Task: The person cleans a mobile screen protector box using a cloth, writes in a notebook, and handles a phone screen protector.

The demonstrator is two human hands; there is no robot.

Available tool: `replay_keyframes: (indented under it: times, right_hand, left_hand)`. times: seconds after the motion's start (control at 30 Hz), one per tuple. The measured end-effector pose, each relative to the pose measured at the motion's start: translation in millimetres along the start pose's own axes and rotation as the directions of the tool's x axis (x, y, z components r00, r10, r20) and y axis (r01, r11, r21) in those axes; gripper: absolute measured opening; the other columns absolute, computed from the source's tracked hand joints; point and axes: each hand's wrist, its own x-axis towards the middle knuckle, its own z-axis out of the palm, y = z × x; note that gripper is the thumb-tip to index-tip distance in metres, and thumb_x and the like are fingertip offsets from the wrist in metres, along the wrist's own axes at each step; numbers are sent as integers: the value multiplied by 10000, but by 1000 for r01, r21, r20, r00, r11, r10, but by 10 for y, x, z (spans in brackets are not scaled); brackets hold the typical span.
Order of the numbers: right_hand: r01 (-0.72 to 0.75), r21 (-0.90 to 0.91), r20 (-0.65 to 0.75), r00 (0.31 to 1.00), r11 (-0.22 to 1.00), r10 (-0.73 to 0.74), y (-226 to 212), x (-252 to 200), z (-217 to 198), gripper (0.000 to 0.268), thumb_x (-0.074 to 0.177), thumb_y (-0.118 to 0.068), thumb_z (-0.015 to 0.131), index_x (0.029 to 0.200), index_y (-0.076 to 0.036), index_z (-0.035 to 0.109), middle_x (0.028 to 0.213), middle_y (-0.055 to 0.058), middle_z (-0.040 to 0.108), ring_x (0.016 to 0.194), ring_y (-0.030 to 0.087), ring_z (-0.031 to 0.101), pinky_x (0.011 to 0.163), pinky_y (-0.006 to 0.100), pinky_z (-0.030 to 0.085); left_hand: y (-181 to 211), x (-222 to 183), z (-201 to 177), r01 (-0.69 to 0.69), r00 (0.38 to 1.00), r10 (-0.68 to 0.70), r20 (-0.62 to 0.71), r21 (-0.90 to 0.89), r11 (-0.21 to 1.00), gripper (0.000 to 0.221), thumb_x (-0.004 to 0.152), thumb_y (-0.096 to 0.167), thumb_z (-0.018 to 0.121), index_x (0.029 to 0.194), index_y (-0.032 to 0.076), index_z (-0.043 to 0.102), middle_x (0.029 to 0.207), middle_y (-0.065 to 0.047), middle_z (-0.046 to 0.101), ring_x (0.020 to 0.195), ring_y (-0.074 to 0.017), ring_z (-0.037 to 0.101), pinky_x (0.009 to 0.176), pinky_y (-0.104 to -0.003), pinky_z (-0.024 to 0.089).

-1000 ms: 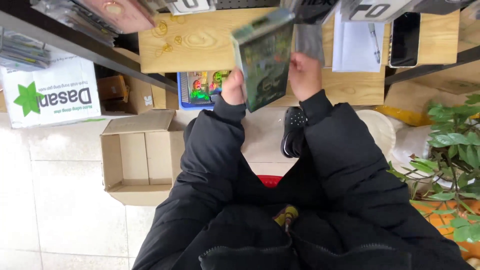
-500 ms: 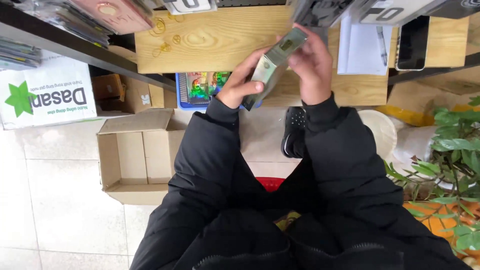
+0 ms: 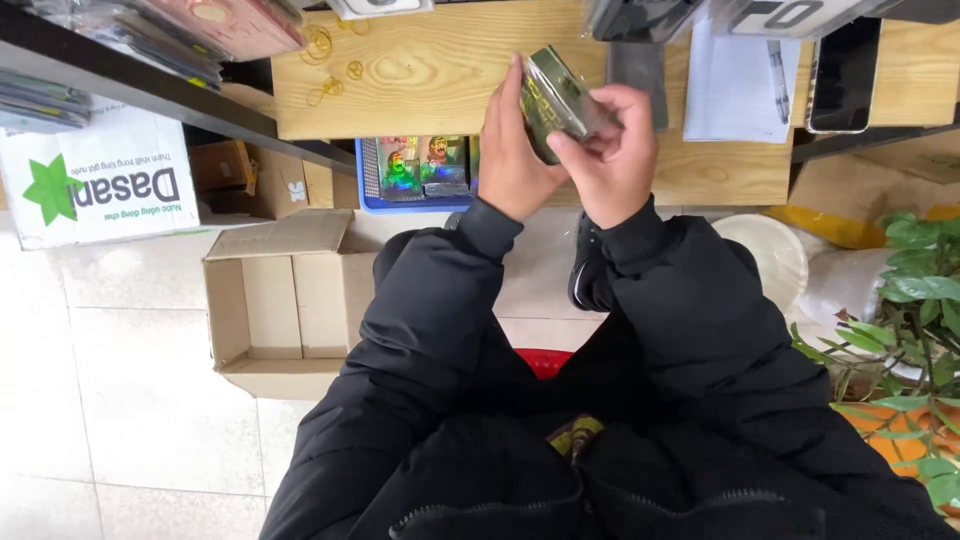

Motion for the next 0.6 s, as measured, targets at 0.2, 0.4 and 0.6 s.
replay_keyframes:
  times: [0.2, 0.4, 0.6]
  right_hand:
    - [65, -137, 49, 997, 988, -59, 36, 77, -175, 246, 971, -30, 652, 1215, 3, 660, 1074, 168, 710, 963, 240, 679, 796, 327, 573]
    - [94, -299, 158, 986, 950, -48, -23, 159, -286, 327, 907, 37, 740, 1231, 25, 697, 966, 138, 719, 815, 187, 691, 661, 271, 577]
    - [223, -365, 164, 971, 904, -174, 57, 183, -355, 111, 863, 67, 757, 972, 48, 751, 854, 129, 747, 677, 160, 645, 630, 287, 567]
  left_hand:
    - [31, 41, -130, -92, 996, 92, 2, 140, 986, 1012, 659, 227, 925, 1502, 105, 378, 1475, -103, 566, 1328, -315, 612, 1125, -445, 491]
    - [93, 47, -184, -152, 988, 152, 25, 334, 930, 848, 787, 257, 871, 1502, 169, 423, 1422, -56, 570, 1345, -305, 563, 1208, -567, 399]
    - [160, 46, -230, -206, 978, 175, 109, 425, 882, 847, 747, 238, 819, 1510, 205, 454, 1454, -19, 550, 1352, -291, 553, 1213, -569, 363]
